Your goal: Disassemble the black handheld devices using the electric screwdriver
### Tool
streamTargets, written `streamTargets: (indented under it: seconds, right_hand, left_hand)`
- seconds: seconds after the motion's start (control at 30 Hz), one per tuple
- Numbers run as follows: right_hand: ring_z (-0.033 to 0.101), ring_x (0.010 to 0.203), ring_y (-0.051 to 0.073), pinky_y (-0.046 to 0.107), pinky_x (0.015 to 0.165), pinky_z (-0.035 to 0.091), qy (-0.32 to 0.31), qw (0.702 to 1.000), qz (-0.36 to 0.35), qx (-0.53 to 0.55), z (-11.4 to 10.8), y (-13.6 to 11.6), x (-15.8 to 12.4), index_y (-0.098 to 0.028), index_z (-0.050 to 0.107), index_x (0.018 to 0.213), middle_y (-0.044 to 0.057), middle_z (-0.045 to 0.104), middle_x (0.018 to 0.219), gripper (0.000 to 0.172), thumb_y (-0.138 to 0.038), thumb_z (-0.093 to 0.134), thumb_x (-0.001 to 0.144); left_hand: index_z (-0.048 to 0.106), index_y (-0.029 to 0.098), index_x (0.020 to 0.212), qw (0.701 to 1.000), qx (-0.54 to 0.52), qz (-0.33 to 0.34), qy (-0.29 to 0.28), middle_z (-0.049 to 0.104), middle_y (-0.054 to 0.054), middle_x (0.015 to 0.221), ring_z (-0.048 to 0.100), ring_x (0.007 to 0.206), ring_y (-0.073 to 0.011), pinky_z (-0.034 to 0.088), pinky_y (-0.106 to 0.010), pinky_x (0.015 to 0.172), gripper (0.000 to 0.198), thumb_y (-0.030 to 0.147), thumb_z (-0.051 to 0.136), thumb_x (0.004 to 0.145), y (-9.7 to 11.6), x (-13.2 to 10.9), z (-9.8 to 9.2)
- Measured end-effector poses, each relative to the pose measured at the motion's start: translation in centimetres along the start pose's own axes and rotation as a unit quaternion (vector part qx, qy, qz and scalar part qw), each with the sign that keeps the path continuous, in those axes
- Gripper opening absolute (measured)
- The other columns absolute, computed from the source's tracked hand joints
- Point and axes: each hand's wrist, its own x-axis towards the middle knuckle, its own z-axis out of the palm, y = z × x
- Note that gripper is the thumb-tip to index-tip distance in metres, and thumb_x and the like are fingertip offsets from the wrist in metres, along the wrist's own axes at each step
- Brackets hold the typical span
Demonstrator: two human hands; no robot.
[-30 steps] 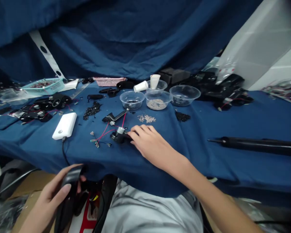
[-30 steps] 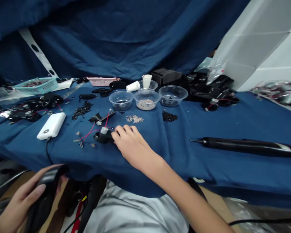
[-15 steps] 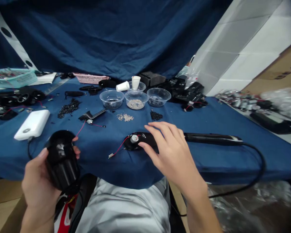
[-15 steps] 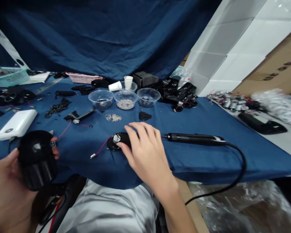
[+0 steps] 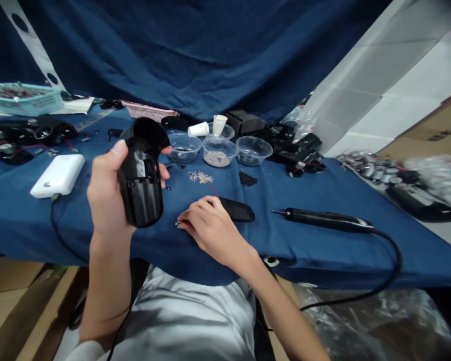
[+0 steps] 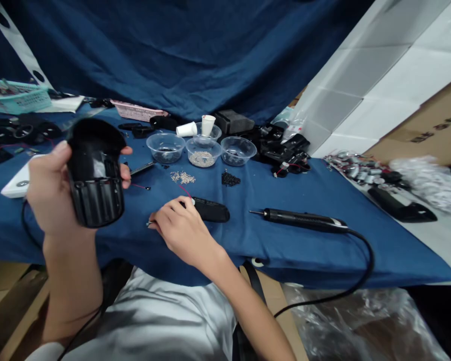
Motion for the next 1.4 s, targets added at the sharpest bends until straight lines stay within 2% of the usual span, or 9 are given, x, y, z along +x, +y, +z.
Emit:
streamTargets:
  seconds: [0.13,0.27,0.43,0.67,0.8,0.93,1.17,1.3,1.4]
  right_hand:
    - [0.077,0.092,0.017,0.034,0.093,0.059,0.096,0.974,0.1,0.179,-1.5,-0.2,1.0,-0.022,0.078,0.127,0.002,0.085,0.105,0.017,-0.025,0.069,0.113]
    - [0.081,0.092,0.015,0.029,0.091,0.062,0.207,0.922,0.146,0.292,-2.2,-0.3,2.4,-0.026,0.086,0.106,0.0,0.088,0.102,0.012,-0.016,0.082,0.101]
    - [0.076,0.078,0.013,0.024,0.077,0.061,0.296,0.86,0.221,0.352,-1.7,-0.1,3.6,-0.027,0.089,0.094,-0.002,0.083,0.085,0.02,-0.01,0.095,0.084]
    - [0.066,0.07,0.01,0.023,0.067,0.058,0.254,0.834,0.281,0.401,-1.5,0.3,4.0,-0.029,0.093,0.101,-0.003,0.072,0.08,0.027,-0.019,0.099,0.078]
    - [0.069,0.074,0.012,0.022,0.062,0.055,0.22,0.82,0.313,0.426,-2.3,0.2,4.0,-0.024,0.087,0.087,-0.001,0.075,0.087,0.021,-0.026,0.103,0.073]
    - [0.068,0.07,0.012,0.023,0.061,0.057,0.193,0.802,0.338,0.453,-3.0,0.1,3.7,-0.021,0.08,0.077,0.0,0.077,0.085,0.032,-0.032,0.107,0.065]
    - [0.059,0.055,0.008,0.02,0.05,0.046,0.194,0.763,0.378,0.487,-2.7,0.3,3.5,-0.02,0.079,0.075,-0.001,0.076,0.077,0.04,-0.032,0.112,0.055]
    - [0.079,0.08,0.018,0.025,0.064,0.061,0.23,0.78,0.342,0.471,-2.8,0.1,3.2,-0.025,0.087,0.087,0.002,0.085,0.089,0.023,-0.031,0.103,0.072]
    - [0.082,0.087,0.018,0.03,0.079,0.066,0.237,0.829,0.304,0.405,-3.6,-0.4,2.6,-0.028,0.092,0.096,0.001,0.088,0.095,0.008,-0.025,0.091,0.089]
  left_hand:
    - [0.087,0.012,0.102,0.995,-0.02,-0.095,-0.024,0.084,-0.012,0.084,0.072,0.062,-0.0175,0.057,-0.023,0.051,0.05,0.056,0.063,0.098,-1.8,-0.1,-0.2]
    - [0.087,0.014,0.11,0.984,-0.006,-0.174,-0.031,0.079,-0.008,0.078,0.065,0.062,-0.0171,0.05,-0.023,0.051,0.059,0.069,0.072,0.091,-2.8,-0.7,-0.6]
    - [0.085,0.014,0.111,0.979,0.021,-0.203,-0.027,0.078,-0.007,0.079,0.06,0.062,-0.0162,0.047,-0.024,0.052,0.056,0.066,0.071,0.094,-3.5,-1.6,-0.8]
    - [0.084,0.014,0.113,0.976,0.042,-0.211,-0.019,0.081,-0.009,0.086,0.067,0.069,-0.0201,0.046,-0.026,0.051,0.056,0.065,0.069,0.094,-3.8,-1.3,-1.7]
    - [0.083,0.014,0.111,0.976,0.042,-0.213,-0.018,0.08,-0.008,0.08,0.06,0.06,-0.0173,0.044,-0.026,0.05,0.057,0.065,0.07,0.091,-4.1,-1.2,-1.9]
    - [0.083,0.013,0.111,0.975,0.046,-0.215,-0.024,0.081,-0.01,0.084,0.066,0.066,-0.0192,0.047,-0.026,0.054,0.056,0.065,0.067,0.095,-4.2,-1.6,-1.5]
    - [0.081,0.013,0.115,0.967,0.042,-0.245,-0.056,0.082,-0.008,0.087,0.063,0.058,-0.0168,0.041,-0.027,0.047,0.06,0.069,0.068,0.096,-4.4,-2.1,-1.1]
    - [0.08,0.016,0.128,0.972,0.034,-0.232,-0.028,0.085,-0.01,0.101,0.078,0.08,-0.0224,0.056,-0.026,0.061,0.063,0.071,0.071,0.1,-5.1,-2.1,-1.1]
    - [0.077,0.021,0.138,0.982,0.031,-0.185,-0.005,0.084,-0.011,0.124,0.08,0.092,-0.0217,0.064,-0.028,0.075,0.065,0.074,0.07,0.102,-5.9,-1.7,-1.1]
